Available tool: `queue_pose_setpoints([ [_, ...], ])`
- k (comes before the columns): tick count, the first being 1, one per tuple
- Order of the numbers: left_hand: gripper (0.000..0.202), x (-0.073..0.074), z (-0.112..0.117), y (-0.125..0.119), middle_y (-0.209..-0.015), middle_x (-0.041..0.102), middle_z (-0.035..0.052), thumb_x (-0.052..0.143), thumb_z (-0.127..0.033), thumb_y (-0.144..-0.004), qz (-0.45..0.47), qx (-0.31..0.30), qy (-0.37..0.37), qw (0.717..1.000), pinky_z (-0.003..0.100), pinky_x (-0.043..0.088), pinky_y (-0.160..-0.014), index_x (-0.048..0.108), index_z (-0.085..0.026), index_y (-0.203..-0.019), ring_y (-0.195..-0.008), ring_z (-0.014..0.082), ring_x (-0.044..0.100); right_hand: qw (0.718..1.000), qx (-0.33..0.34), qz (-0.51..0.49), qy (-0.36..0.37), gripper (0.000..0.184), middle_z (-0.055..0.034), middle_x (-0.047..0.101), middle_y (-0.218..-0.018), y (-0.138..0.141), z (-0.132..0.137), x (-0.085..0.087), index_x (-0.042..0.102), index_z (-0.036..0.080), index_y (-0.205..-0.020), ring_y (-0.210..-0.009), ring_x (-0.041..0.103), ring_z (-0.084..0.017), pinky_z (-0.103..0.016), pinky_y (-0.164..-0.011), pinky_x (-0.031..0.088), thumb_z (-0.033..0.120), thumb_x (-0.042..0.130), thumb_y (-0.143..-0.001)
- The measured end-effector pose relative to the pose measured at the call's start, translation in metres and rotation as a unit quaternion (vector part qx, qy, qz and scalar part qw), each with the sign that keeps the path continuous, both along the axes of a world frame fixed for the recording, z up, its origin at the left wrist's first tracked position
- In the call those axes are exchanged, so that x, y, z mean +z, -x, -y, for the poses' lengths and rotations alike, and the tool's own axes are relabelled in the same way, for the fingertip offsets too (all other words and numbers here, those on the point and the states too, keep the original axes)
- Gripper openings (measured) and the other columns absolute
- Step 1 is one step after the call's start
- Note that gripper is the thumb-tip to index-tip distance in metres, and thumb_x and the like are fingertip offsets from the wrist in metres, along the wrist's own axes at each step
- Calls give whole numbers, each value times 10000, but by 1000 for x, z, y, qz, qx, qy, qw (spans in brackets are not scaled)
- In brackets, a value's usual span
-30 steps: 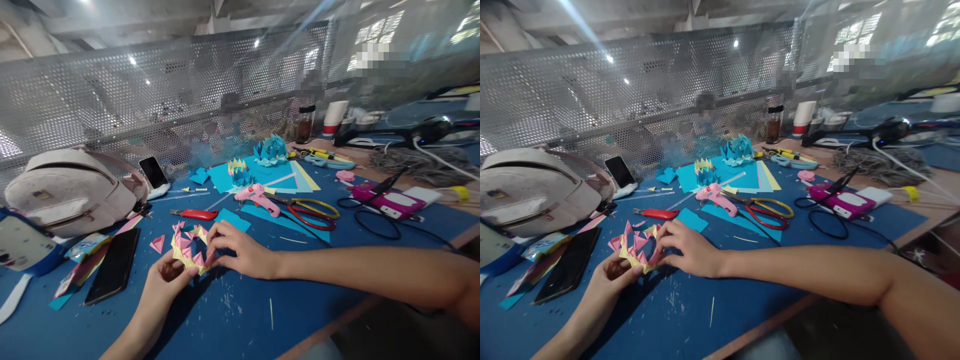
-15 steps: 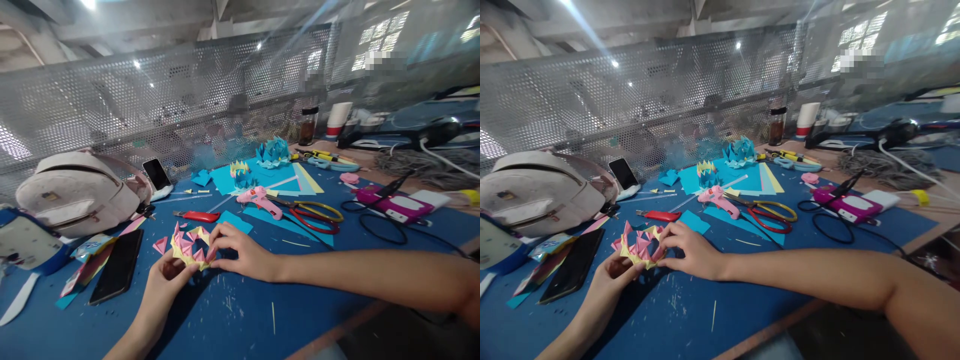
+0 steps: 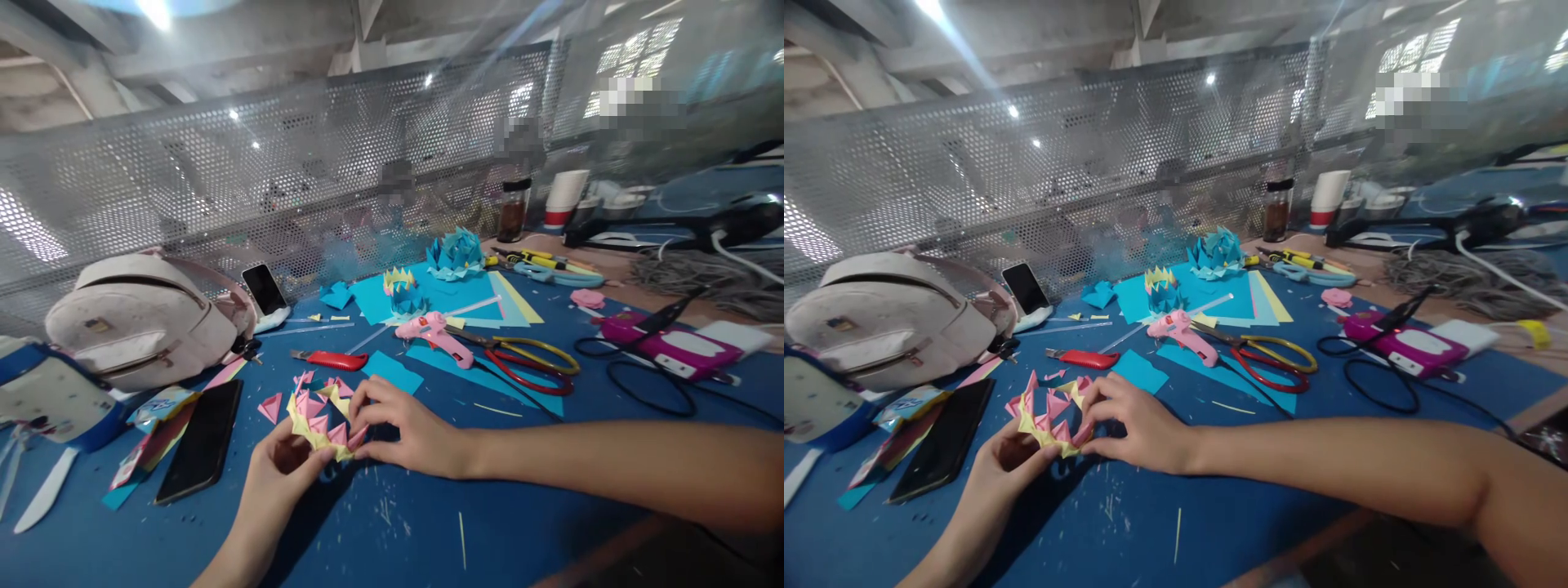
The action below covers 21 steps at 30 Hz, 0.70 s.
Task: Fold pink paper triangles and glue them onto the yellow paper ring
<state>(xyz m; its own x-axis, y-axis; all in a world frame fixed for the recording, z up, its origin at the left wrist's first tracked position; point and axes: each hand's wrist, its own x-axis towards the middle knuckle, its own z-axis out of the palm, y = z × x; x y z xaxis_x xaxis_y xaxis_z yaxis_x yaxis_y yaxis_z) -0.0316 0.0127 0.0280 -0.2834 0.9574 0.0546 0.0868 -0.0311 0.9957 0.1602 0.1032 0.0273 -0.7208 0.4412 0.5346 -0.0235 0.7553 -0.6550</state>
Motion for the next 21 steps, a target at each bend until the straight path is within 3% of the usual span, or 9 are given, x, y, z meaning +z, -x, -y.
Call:
queue_pose_setpoints([
  [8, 322, -2, -1, 2, -758, 767, 46, 850, -383, -653, -18, -5, -1, 1000, 229, 532, -662, 718, -154, -838, -723, 197, 704, 1000, -11, 2, -16, 88, -38, 616, -1005, -1, 1, -1, 704, 164, -887, -1019, 546, -178, -342, -929, 472, 204, 767, -840],
  [16, 331, 0, -3, -5, -715, 754, 23, 871, -363, -623, -40, -14, -12, 999, 231, 538, -661, 704, -163, -827, -704, 198, 708, 1000, -14, -5, 25, 97, -42, 602, -1028, -4, 1, -2, 708, 183, -922, -1041, 554, -184, -341, -944, 474, 210, 759, -845],
  [21, 278, -4, -8, -1, -702, 753, 23, 859, -342, -649, -52, -26, -19, 998, 218, 535, -631, 696, -166, -789, -673, 189, 704, 998, -17, -27, 59, 195, -5, 643, -945, -5, 2, 2, 653, 187, -935, -921, 562, -157, -288, -839, 468, 156, 792, -803],
])
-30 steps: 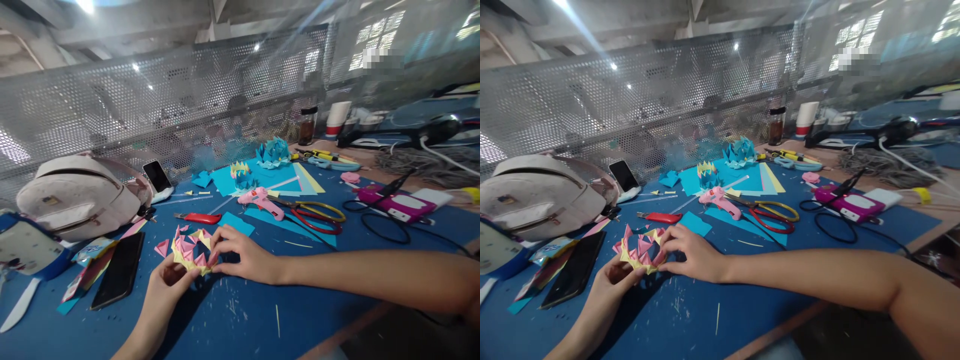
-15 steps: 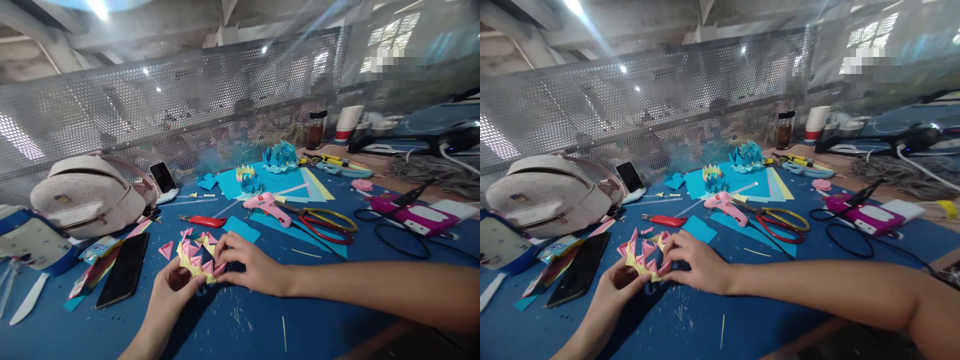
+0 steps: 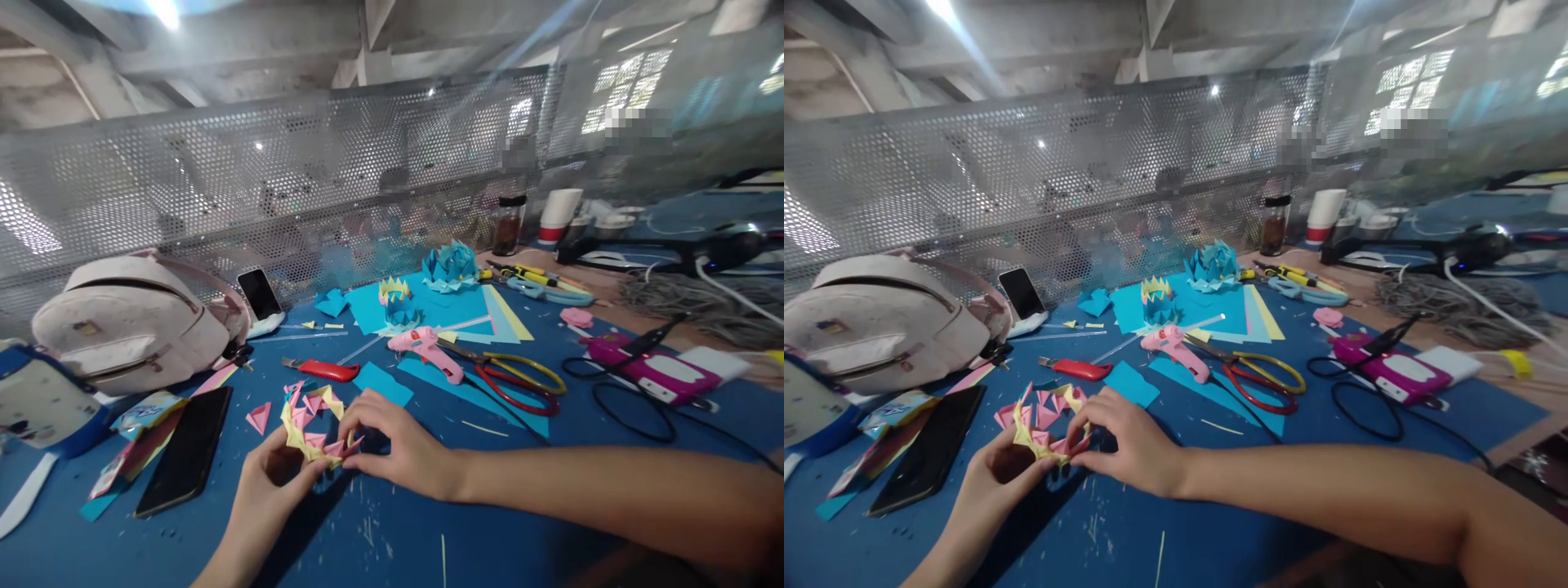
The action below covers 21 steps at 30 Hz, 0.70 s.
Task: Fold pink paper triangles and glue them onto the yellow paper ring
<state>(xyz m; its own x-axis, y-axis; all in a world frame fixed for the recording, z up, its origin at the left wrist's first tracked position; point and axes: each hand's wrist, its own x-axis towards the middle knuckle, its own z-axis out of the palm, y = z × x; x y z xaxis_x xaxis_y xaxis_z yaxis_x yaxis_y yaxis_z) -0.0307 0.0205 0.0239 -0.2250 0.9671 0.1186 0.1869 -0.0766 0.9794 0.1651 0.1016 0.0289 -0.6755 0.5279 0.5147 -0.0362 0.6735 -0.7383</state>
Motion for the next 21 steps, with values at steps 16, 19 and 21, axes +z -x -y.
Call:
queue_pose_setpoints([
  [16, 275, -17, -1, 5, -776, 757, 48, 808, -391, -710, -51, -8, 1, 999, 218, 537, -645, 746, -168, -858, -700, 189, 691, 998, -6, 40, 55, 175, 18, 624, -872, 1, 0, -1, 656, 204, -927, -771, 556, -121, -236, -689, 430, 131, 764, -811],
  [19, 254, -17, 2, 2, -769, 753, 44, 811, -389, -696, -41, 5, -9, 999, 210, 528, -646, 744, -171, -810, -688, 179, 677, 999, 7, 36, 23, 174, 8, 642, -896, 0, 1, -1, 643, 202, -965, -797, 550, -128, -242, -711, 429, 139, 744, -839],
  [21, 266, -15, 2, 3, -782, 763, 46, 819, -373, -690, -27, 5, -12, 1000, 217, 539, -673, 747, -171, -847, -701, 184, 688, 1000, 6, 27, 0, 212, 0, 663, -929, -1, 1, -1, 635, 205, -1003, -847, 551, -144, -258, -753, 434, 140, 749, -837],
])
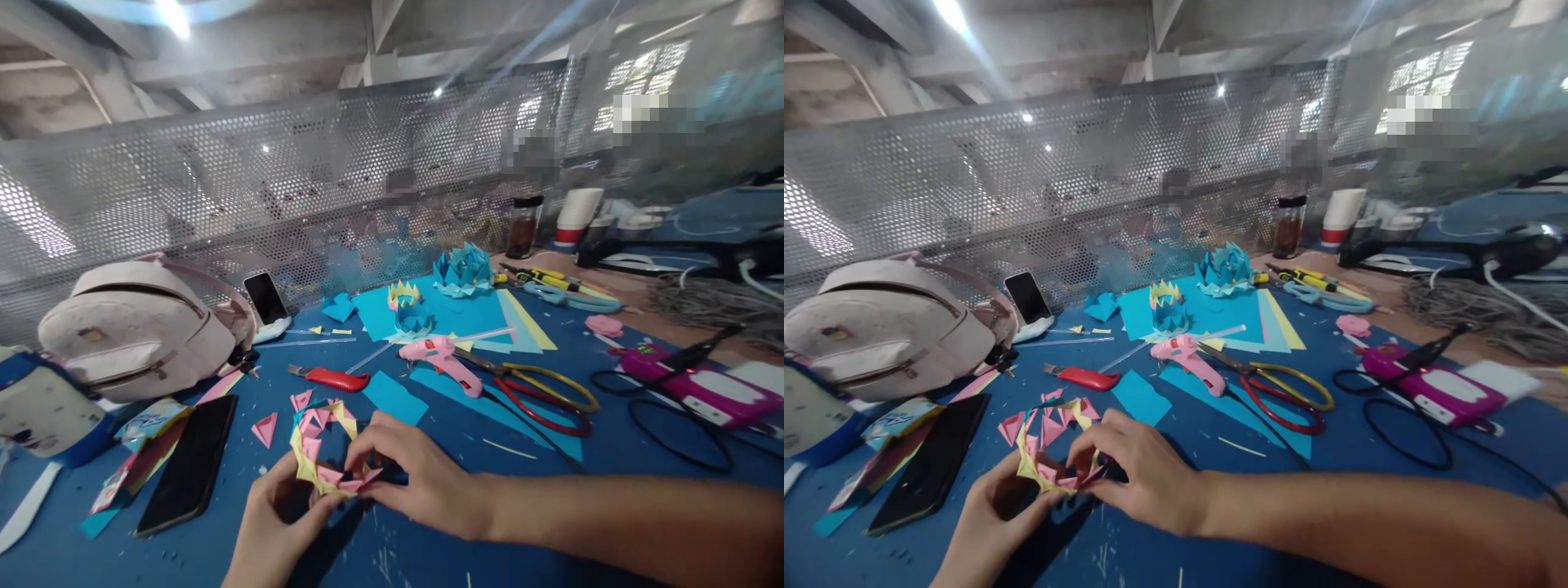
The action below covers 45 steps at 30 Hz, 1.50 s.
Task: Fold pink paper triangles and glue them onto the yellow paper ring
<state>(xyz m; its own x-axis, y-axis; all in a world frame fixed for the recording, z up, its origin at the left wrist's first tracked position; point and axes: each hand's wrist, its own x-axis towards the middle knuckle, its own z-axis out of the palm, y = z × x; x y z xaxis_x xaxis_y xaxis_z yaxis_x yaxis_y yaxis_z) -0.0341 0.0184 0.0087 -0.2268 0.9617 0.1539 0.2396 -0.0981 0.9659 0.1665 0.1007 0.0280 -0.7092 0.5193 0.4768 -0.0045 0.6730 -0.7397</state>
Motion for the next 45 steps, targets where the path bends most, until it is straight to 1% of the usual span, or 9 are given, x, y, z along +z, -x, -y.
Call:
queue_pose_setpoints([
  [5, 306, 4, -2, 3, -802, 783, 65, 831, -373, -694, 15, -43, 19, 999, 232, 557, -664, 743, -164, -899, -711, 206, 717, 1000, 2, -2, 8, 249, -6, 661, -924, -1, 0, 2, 639, 208, -1011, -879, 562, -160, -269, -776, 459, 158, 779, -812],
  [9, 303, 3, -1, -2, -786, 764, 46, 827, -383, -692, 24, -9, -12, 1000, 227, 550, -689, 747, -169, -891, -737, 199, 708, 1000, 8, -4, 15, 223, -18, 615, -934, -2, 1, 0, 653, 199, -1011, -876, 582, -154, -266, -775, 481, 146, 757, -821],
  [12, 274, 2, -2, 0, -705, 721, 23, 799, -384, -722, -12, -22, -15, 1000, 223, 544, -654, 746, -168, -882, -697, 187, 687, 1000, 8, -8, 16, 222, -13, 611, -926, -1, 1, -1, 653, 202, -1013, -849, 581, -145, -258, -755, 484, 154, 755, -822],
  [16, 231, 3, -6, 5, -709, 724, 31, 776, -358, -754, -64, -48, -25, 996, 228, 545, -632, 742, -164, -876, -659, 181, 676, 1000, -1, -1, 11, 229, -7, 625, -922, -2, 1, -1, 646, 208, -1011, -828, 560, -146, -265, -751, 479, 139, 749, -819],
  [20, 240, 3, -5, 3, -750, 740, 40, 775, -353, -752, -46, -37, -35, 998, 233, 548, -655, 743, -166, -901, -707, 191, 686, 1000, -3, -6, -5, 182, -11, 645, -914, -2, 2, 1, 640, 204, -1000, -837, 550, -157, -280, -768, 461, 161, 729, -847],
  [25, 237, 4, 1, -3, -756, 751, 48, 792, -366, -722, -41, -10, -31, 999, 225, 532, -613, 733, -164, -831, -649, 176, 668, 1000, -2, 0, -15, 80, -12, 645, -870, -1, 3, 2, 637, 195, -952, -833, 550, -161, -284, -777, 444, 255, 677, -920],
  [33, 281, 12, 4, -13, -740, 753, 39, 834, -391, -664, 19, 25, -27, 999, 238, 547, -654, 718, -168, -790, -688, 193, 693, 998, -8, -20, -63, 160, -12, 667, -930, -4, 3, 1, 621, 198, -978, -890, 545, -168, -285, -797, 433, 217, 736, -868],
  [42, 287, 5, 3, -10, -716, 731, 35, 861, -371, -635, 26, 25, -36, 999, 217, 528, -645, 721, -163, -775, -661, 172, 655, 999, -11, -20, -46, 119, -10, 683, -871, -1, 2, -1, 639, 199, -931, -816, 561, -153, -275, -742, 438, 277, 721, -893],
  [45, 313, 2, 3, -10, -727, 737, 45, 843, -432, -658, 17, 28, -30, 999, 213, 517, -632, 722, -166, -769, -655, 171, 650, 999, -13, -20, -30, 135, -10, 680, -854, 0, 1, -1, 642, 198, -924, -791, 559, -147, -273, -733, 440, 320, 697, -916],
])
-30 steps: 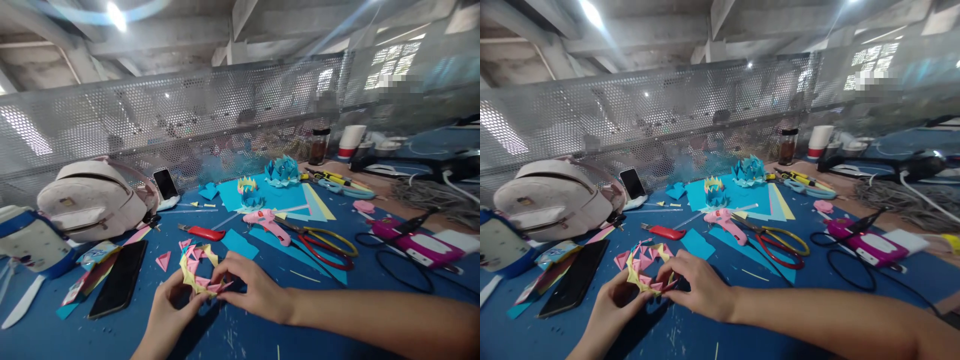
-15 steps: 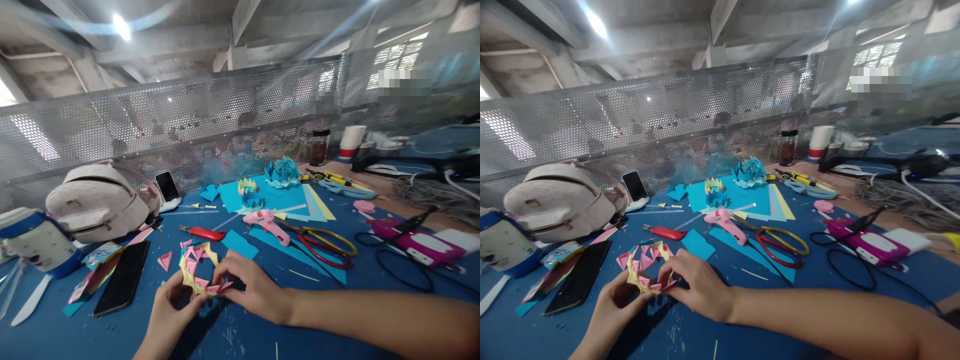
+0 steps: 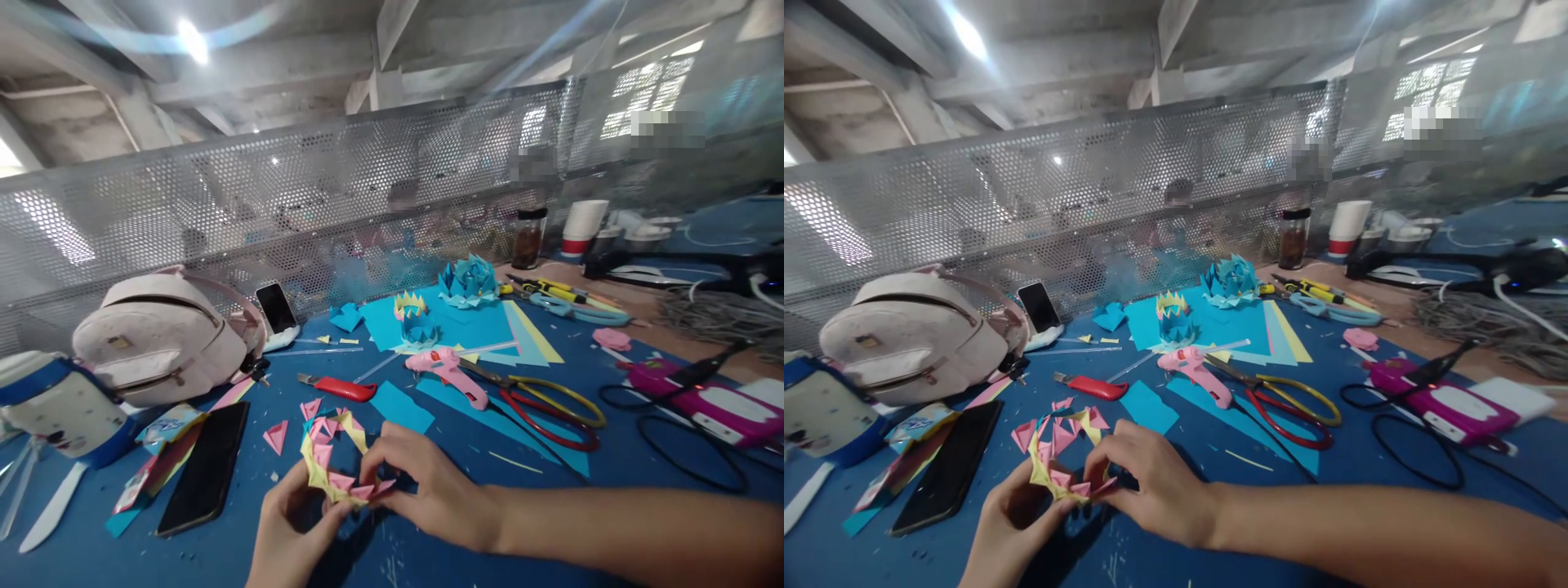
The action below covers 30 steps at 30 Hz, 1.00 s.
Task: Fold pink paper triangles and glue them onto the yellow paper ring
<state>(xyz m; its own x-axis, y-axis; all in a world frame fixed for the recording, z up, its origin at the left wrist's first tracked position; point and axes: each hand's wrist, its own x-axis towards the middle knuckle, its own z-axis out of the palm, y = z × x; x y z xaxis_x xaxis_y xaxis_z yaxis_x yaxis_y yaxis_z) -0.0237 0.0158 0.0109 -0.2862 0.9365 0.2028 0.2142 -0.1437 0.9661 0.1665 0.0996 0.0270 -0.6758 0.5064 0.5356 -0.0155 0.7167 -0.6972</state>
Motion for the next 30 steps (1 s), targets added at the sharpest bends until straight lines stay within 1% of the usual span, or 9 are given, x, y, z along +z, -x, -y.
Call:
queue_pose_setpoints([
  [2, 351, -2, 0, 0, -724, 734, 55, 816, -494, -683, -19, 7, 0, 1000, 220, 515, -616, 726, -165, -764, -638, 175, 643, 1000, -4, 5, 13, 142, -10, 677, -847, 0, 0, 1, 645, 197, -914, -787, 558, -148, -274, -726, 437, 329, 697, -914],
  [5, 394, -5, 0, 1, -709, 729, 67, 778, -556, -714, -48, 12, -12, 999, 231, 520, -601, 738, -165, -746, -625, 184, 640, 1000, -10, 6, 29, 109, -7, 678, -832, 0, -1, 3, 641, 196, -887, -803, 561, -153, -270, -714, 428, 280, 708, -902],
  [8, 420, -7, -1, 0, -707, 733, 77, 744, -587, -741, -57, 10, -26, 998, 235, 526, -601, 747, -167, -732, -637, 194, 653, 1000, -10, -2, 29, 65, -5, 686, -838, 1, -2, 4, 633, 198, -878, -834, 562, -160, -274, -732, 426, 202, 696, -894],
  [11, 419, -8, -4, -2, -713, 743, 73, 744, -590, -741, -57, 16, -27, 998, 231, 527, -599, 748, -171, -752, -630, 189, 655, 999, -10, -4, 32, 73, -5, 679, -844, 1, -3, 3, 637, 200, -890, -834, 558, -159, -272, -729, 424, 160, 698, -879],
  [13, 411, -9, -6, -3, -704, 740, 64, 751, -585, -736, -58, 20, -25, 998, 229, 526, -592, 747, -175, -763, -609, 181, 644, 999, -21, 1, 43, 76, -6, 659, -843, 1, -4, 2, 647, 200, -895, -813, 555, -154, -266, -709, 422, 170, 712, -869],
  [16, 405, -11, -8, -4, -694, 732, 54, 756, -580, -728, -58, 24, -30, 998, 230, 527, -583, 746, -178, -769, -597, 179, 640, 997, -37, 6, 63, 65, -3, 634, -829, 0, -3, 2, 652, 203, -874, -781, 549, -148, -266, -692, 422, 228, 711, -881],
  [20, 398, -11, -7, -5, -708, 737, 62, 770, -568, -718, -56, 35, -40, 997, 237, 536, -608, 748, -175, -773, -636, 194, 659, 998, -27, -4, 62, 95, -6, 643, -830, -2, -3, 1, 642, 204, -867, -789, 543, -154, -275, -709, 430, 280, 679, -912],
  [26, 408, -4, -6, -9, -719, 726, 72, 764, -569, -732, -40, 23, -39, 998, 233, 524, -633, 731, -162, -740, -673, 193, 650, 999, -17, -24, 32, 76, -16, 651, -852, -4, -2, 1, 642, 204, -888, -832, 538, -169, -289, -735, 431, 262, 687, -907],
  [30, 382, -8, -8, -11, -750, 727, 65, 779, -539, -722, -39, 27, -38, 998, 238, 525, -634, 738, -162, -767, -661, 186, 642, 999, -19, -42, 20, 50, -16, 657, -854, -4, -1, 1, 646, 203, -895, -832, 544, -169, -291, -741, 430, 233, 683, -908],
])
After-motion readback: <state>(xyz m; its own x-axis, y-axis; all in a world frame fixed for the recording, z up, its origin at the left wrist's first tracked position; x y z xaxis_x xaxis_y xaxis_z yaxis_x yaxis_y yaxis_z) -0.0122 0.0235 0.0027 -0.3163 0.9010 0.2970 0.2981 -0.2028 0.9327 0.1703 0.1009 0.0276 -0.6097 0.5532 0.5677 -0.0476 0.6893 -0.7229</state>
